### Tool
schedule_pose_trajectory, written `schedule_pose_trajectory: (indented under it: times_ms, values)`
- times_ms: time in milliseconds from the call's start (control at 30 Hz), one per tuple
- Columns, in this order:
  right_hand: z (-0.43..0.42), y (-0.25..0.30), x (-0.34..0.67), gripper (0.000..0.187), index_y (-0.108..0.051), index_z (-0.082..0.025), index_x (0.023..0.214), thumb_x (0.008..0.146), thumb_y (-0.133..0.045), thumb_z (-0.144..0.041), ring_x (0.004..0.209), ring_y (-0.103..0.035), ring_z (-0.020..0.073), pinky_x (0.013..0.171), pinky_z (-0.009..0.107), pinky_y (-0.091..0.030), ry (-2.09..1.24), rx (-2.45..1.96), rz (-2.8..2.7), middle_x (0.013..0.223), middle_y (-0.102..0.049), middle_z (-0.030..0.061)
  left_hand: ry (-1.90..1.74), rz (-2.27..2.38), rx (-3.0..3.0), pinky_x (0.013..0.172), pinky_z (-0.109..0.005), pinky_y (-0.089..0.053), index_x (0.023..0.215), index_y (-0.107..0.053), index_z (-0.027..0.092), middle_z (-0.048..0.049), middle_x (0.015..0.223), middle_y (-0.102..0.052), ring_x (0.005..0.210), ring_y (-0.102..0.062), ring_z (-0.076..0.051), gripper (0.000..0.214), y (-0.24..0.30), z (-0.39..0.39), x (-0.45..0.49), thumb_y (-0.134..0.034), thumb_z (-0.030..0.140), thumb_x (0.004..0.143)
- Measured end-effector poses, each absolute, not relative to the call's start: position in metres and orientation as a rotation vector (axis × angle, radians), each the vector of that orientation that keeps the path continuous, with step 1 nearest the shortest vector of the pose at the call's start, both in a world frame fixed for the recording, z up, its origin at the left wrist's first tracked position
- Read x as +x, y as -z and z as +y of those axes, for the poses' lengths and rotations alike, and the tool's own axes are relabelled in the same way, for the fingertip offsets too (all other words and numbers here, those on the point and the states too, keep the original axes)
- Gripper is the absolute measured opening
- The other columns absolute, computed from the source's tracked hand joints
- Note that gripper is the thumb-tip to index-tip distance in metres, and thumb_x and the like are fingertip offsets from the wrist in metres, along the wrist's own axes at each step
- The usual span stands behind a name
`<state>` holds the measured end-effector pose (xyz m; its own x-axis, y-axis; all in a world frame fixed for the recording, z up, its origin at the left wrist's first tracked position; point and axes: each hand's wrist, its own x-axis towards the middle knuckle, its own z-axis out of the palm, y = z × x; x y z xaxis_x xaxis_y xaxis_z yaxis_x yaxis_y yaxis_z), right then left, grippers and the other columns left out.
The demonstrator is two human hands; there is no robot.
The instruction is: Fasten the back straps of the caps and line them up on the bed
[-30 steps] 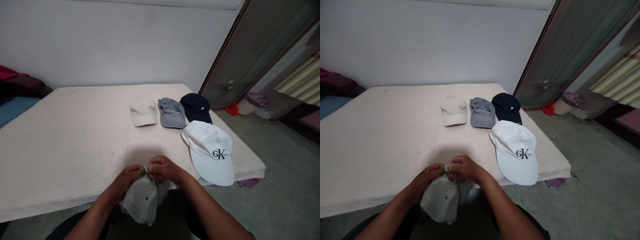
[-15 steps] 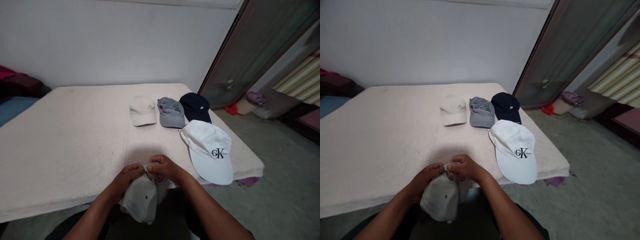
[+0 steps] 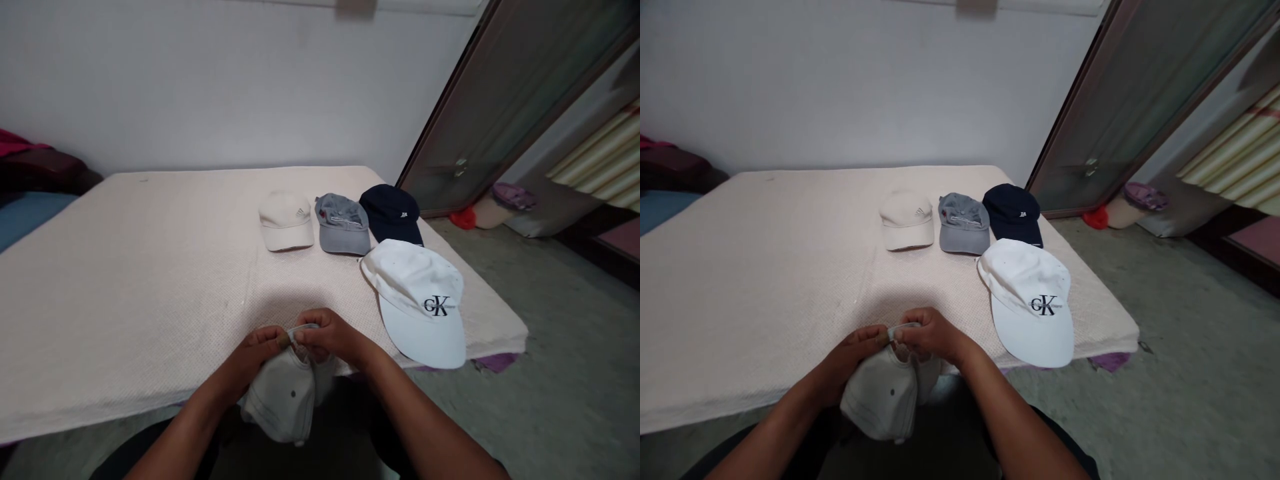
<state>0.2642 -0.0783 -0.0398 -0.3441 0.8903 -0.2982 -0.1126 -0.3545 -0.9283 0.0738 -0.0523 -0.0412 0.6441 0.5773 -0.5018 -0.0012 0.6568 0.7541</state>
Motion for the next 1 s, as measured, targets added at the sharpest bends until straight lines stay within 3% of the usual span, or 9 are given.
schedule_pose_trajectory:
  times_ms: [733,1000]
  values:
    - [-0.079,0.042,0.258,0.024,-0.055,-0.015,0.067,0.074,-0.066,-0.034,0.039,-0.036,0.0046,0.038,0.018,-0.025,-1.843,-1.073,-1.053,0.05,-0.047,-0.0064,-0.41,0.792,0.804,0.05,-0.021,-0.029,0.074,-0.061,0.017,0.0034,0.06,-0.055,0.049,-0.044,-0.008,0.02,0.038,-0.055,0.072,-0.066,0.036,0.076]
    - [-0.079,0.041,0.259,0.021,-0.055,-0.015,0.066,0.075,-0.065,-0.031,0.038,-0.038,0.0047,0.037,0.018,-0.027,-1.863,-1.044,-1.028,0.049,-0.048,-0.0064,-0.418,0.721,0.839,0.058,-0.022,-0.038,0.083,-0.066,0.016,-0.0016,0.071,-0.064,0.058,-0.053,-0.011,0.019,0.031,-0.054,0.074,-0.061,0.034,0.081]
